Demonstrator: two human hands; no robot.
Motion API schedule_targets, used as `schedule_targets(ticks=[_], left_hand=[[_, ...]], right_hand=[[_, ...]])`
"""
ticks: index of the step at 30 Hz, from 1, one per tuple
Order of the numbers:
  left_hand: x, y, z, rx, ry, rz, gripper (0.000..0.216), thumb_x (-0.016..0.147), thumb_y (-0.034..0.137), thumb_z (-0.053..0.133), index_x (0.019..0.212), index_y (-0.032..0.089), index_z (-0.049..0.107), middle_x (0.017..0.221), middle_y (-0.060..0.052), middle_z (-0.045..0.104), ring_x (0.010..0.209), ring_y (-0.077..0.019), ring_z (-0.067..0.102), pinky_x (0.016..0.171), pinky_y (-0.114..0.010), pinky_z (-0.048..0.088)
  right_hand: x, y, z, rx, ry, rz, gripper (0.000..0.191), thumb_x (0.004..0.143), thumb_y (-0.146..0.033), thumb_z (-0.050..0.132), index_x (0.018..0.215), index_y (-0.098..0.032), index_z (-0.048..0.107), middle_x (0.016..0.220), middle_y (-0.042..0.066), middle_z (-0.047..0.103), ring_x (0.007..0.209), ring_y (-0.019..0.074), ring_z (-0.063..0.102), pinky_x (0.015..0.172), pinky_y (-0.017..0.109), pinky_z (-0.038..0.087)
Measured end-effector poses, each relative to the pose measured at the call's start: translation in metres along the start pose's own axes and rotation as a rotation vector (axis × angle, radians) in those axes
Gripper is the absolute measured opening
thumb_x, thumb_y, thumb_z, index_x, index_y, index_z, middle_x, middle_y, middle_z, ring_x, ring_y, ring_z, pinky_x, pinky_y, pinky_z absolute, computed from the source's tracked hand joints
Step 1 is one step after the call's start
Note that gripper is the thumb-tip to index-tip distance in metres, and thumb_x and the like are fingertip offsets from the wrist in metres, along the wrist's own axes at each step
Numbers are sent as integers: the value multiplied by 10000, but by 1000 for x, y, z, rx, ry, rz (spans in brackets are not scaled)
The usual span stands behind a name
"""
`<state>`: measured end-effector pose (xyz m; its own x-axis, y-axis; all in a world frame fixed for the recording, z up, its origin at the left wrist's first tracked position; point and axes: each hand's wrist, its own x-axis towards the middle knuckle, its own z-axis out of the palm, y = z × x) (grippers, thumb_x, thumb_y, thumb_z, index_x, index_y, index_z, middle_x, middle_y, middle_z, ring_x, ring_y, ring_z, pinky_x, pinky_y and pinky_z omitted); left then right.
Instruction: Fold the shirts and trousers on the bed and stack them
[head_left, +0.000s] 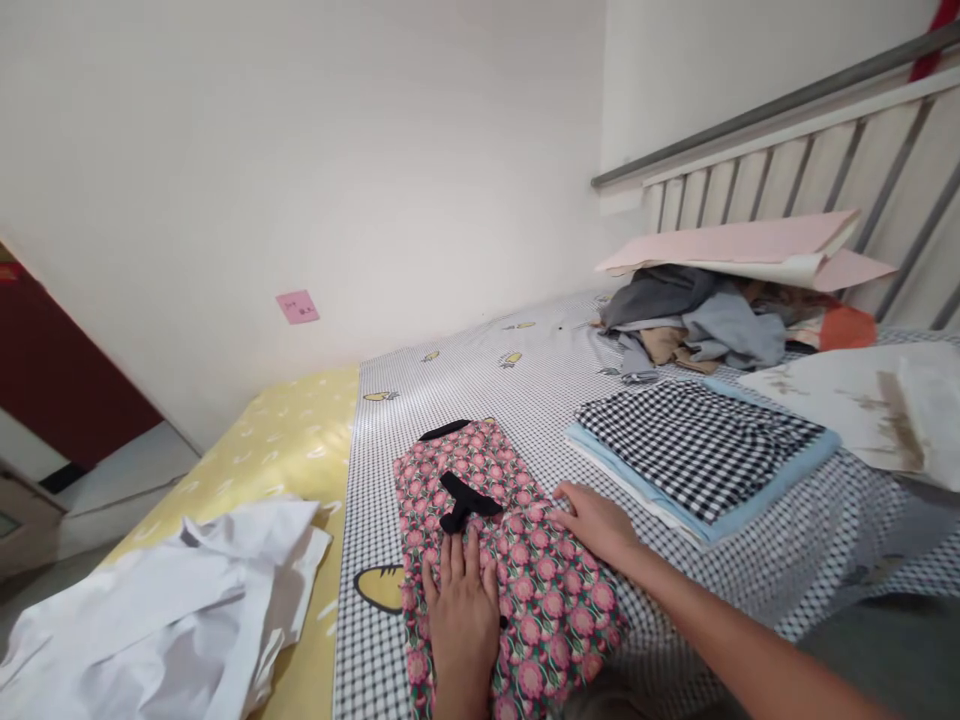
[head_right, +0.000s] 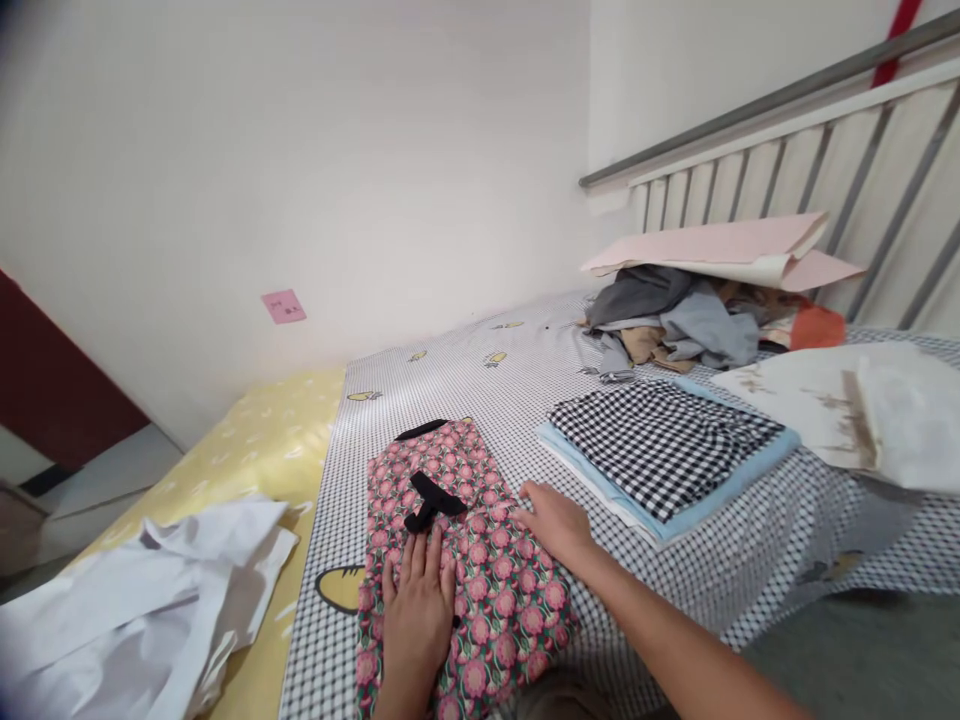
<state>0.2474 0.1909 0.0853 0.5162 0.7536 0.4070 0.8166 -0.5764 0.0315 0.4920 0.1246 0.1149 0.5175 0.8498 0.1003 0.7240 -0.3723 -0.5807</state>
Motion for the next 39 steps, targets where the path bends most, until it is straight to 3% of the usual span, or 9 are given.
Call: schedule_targets(ticks=[3, 7, 11, 17, 23, 26, 31, 36, 39], left_hand=[[0, 0, 0, -4, 4, 4, 509, 1014, 323, 357, 1515, 278, 431, 1529, -88, 537, 1436, -280, 461, 1210, -595, 303], [-1, 0, 1, -27, 18, -8, 499, 1012, 332, 378, 1504, 294, 447, 1521, -72, 547, 1420, -274, 480, 1208, -596, 310], [-3, 1, 4, -30, 78, -24, 483, 1020, 332, 361, 1493, 325, 458, 1512, -28, 560, 1409, -246, 495, 1199, -574, 337], [-4, 1, 9, 9, 103, -13, 482, 1022, 340, 364, 1493, 331, 459, 1496, -24, 578, 1404, -239, 501, 1193, -564, 349], [-3, 2, 4, -5, 56, -9, 490, 1018, 365, 379, 1500, 325, 453, 1499, -45, 577, 1416, -253, 488, 1202, -583, 334], [-3, 3, 1, -16, 43, -21, 492, 1021, 368, 372, 1507, 326, 443, 1510, -46, 565, 1427, -254, 476, 1207, -581, 328], [-3, 5, -2, -32, 11, -27, 499, 1021, 378, 370, 1512, 316, 436, 1505, -54, 569, 1423, -259, 481, 1212, -594, 319], [-2, 4, -2, -27, 7, -15, 491, 1020, 383, 375, 1498, 312, 462, 1491, -60, 583, 1418, -266, 487, 1202, -600, 334], [-2, 4, 0, -21, 9, -23, 493, 1021, 388, 369, 1498, 310, 462, 1499, -65, 575, 1422, -265, 484, 1208, -599, 320]], right_hand=[[30, -5, -1, -25, -1, 70, 354, 967, -436, 441, 1165, -243, 662, 1092, 81, 722, 924, 218, 673, 694, 293, 432], [75, -20, 6, -24, -56, 138, 531, 1027, -448, 246, 992, -195, 711, 1041, 124, 747, 949, 235, 688, 707, 307, 453], [98, -42, 18, -45, -94, 186, 423, 959, -536, 423, 1019, -223, 702, 1025, 105, 754, 919, 257, 697, 691, 316, 454], [97, -49, 34, -95, -51, 217, 229, 931, -368, 509, 1015, -247, 685, 1053, 93, 734, 1008, 274, 676, 713, 314, 434], [101, -46, 17, -68, 37, 141, 425, 982, -412, 468, 1340, -204, 562, 1190, 126, 679, 1030, 254, 662, 756, 317, 452], [95, -62, 10, -72, 132, -3, 394, 1016, -345, 382, 1333, -217, 578, 1315, 130, 602, 1118, 231, 616, 872, 315, 439], [76, -86, 36, -198, -53, -386, 376, 850, -448, 675, 1182, -274, 698, 1295, 100, 648, 1193, 309, 565, 996, 422, 408], [78, -82, 50, -167, -8, -229, 336, 976, -291, 463, 1197, -212, 703, 1172, 130, 705, 1105, 270, 611, 941, 406, 446], [75, -78, 49, -142, -28, -341, 374, 990, -394, 473, 1278, -281, 684, 1367, 97, 638, 1279, 295, 529, 1052, 463, 396]])
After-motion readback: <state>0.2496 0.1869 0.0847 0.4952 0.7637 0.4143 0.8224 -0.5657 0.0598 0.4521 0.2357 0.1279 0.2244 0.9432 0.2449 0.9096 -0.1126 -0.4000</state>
